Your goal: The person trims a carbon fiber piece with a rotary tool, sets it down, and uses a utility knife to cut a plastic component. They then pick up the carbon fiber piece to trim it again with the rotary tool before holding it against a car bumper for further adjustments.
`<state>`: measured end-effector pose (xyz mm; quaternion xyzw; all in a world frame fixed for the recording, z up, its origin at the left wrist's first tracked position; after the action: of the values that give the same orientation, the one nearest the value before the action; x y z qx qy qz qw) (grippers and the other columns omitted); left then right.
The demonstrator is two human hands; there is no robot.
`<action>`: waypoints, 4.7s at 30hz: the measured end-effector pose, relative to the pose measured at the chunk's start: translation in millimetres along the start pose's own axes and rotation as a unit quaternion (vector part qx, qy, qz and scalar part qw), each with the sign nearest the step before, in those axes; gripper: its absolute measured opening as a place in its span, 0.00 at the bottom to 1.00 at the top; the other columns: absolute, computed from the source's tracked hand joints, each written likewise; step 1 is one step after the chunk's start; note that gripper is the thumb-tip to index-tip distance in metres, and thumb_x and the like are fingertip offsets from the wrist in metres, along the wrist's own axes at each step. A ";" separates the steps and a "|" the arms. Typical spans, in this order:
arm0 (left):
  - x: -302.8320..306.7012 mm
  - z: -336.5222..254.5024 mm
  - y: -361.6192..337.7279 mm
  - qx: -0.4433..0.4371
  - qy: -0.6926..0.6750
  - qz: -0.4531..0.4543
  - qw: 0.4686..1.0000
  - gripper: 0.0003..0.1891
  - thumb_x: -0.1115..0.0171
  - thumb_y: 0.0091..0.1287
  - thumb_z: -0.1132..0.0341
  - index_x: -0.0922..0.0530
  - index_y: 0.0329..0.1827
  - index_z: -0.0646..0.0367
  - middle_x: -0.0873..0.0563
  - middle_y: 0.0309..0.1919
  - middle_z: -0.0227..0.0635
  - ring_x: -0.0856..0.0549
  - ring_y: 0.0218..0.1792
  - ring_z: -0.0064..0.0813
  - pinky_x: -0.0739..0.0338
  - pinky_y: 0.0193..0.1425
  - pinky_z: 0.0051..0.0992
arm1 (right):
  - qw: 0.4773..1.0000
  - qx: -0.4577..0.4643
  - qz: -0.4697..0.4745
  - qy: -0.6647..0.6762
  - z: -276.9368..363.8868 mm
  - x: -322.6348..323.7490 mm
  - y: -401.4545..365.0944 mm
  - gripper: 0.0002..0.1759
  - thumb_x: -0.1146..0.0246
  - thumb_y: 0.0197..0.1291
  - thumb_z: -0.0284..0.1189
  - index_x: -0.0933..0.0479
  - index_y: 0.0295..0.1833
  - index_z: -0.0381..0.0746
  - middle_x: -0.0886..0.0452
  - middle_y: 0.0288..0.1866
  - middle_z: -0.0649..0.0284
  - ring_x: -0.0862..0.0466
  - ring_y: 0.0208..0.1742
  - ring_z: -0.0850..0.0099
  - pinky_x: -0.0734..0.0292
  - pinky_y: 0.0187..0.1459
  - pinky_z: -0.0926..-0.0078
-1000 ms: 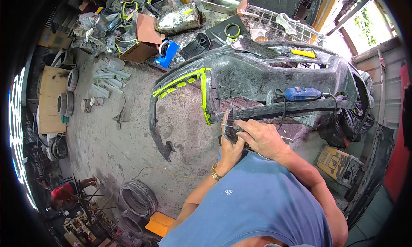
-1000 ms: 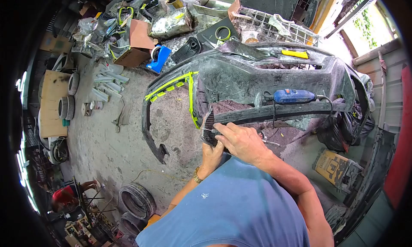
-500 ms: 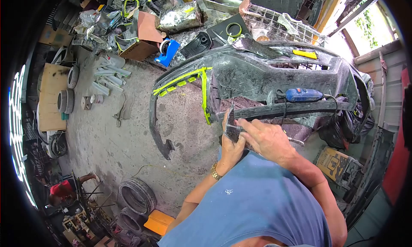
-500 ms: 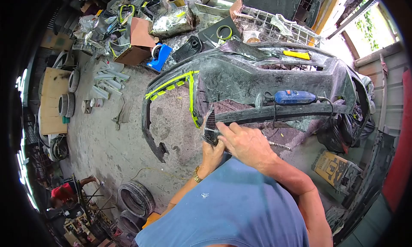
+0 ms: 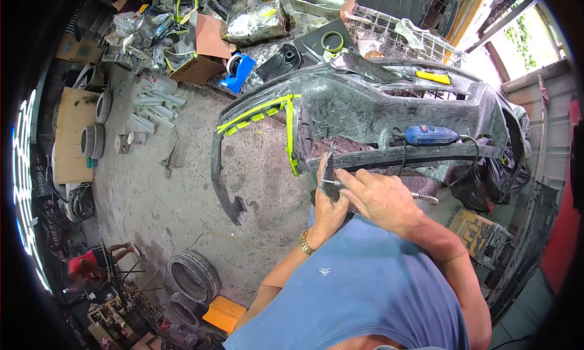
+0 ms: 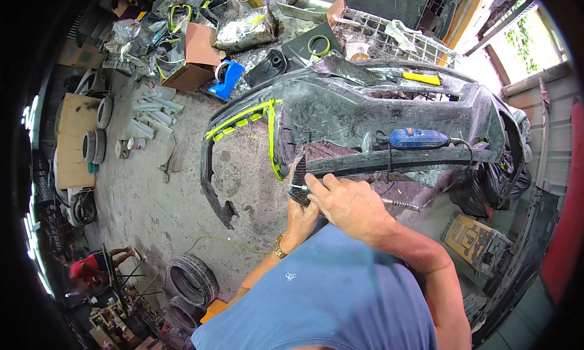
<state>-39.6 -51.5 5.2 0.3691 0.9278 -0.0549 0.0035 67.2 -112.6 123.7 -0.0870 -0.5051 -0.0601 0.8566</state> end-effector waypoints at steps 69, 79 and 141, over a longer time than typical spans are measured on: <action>30.9 -28.5 33.9 -0.260 0.203 -0.022 0.944 0.42 0.47 0.68 0.37 0.42 0.77 0.57 0.31 0.49 0.39 0.25 0.30 0.23 0.27 0.29 0.22 | 0.989 0.022 -0.075 0.124 5.1 -11.2 0.1 0.15 0.39 0.65 0.36 0.26 0.55 0.45 0.24 0.31 0.60 0.17 0.29 0.59 0.23 0.28 0.60; 33.0 -33.1 32.3 -0.264 0.207 -0.007 0.942 0.36 0.43 0.70 0.50 0.42 0.76 0.56 0.29 0.53 0.42 0.23 0.38 0.30 0.25 0.32 0.24 | 0.985 0.023 -0.086 0.147 3.9 -9.4 1.6 0.14 0.39 0.65 0.36 0.25 0.54 0.46 0.23 0.31 0.60 0.17 0.30 0.58 0.24 0.30 0.60; 36.9 -36.1 29.4 -0.271 0.263 -0.008 0.926 0.35 0.42 0.65 0.67 0.42 0.77 0.52 0.29 0.55 0.44 0.20 0.29 0.28 0.22 0.28 0.28 | 0.994 -0.016 -0.051 0.099 15.1 -12.8 -5.1 0.18 0.39 0.65 0.37 0.25 0.58 0.43 0.22 0.33 0.57 0.17 0.31 0.56 0.22 0.31 0.60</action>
<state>-45.1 -1.3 36.4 0.3474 0.8780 0.2979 -0.1406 47.1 -114.2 120.1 -0.0683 -0.4202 -0.1201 0.8969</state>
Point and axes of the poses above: each hand's wrist, its own y-axis towards the middle knuckle, its own x-axis out of the back of the hand, z = x × y, the point moved 5 cm from there along y, towards the middle knuckle
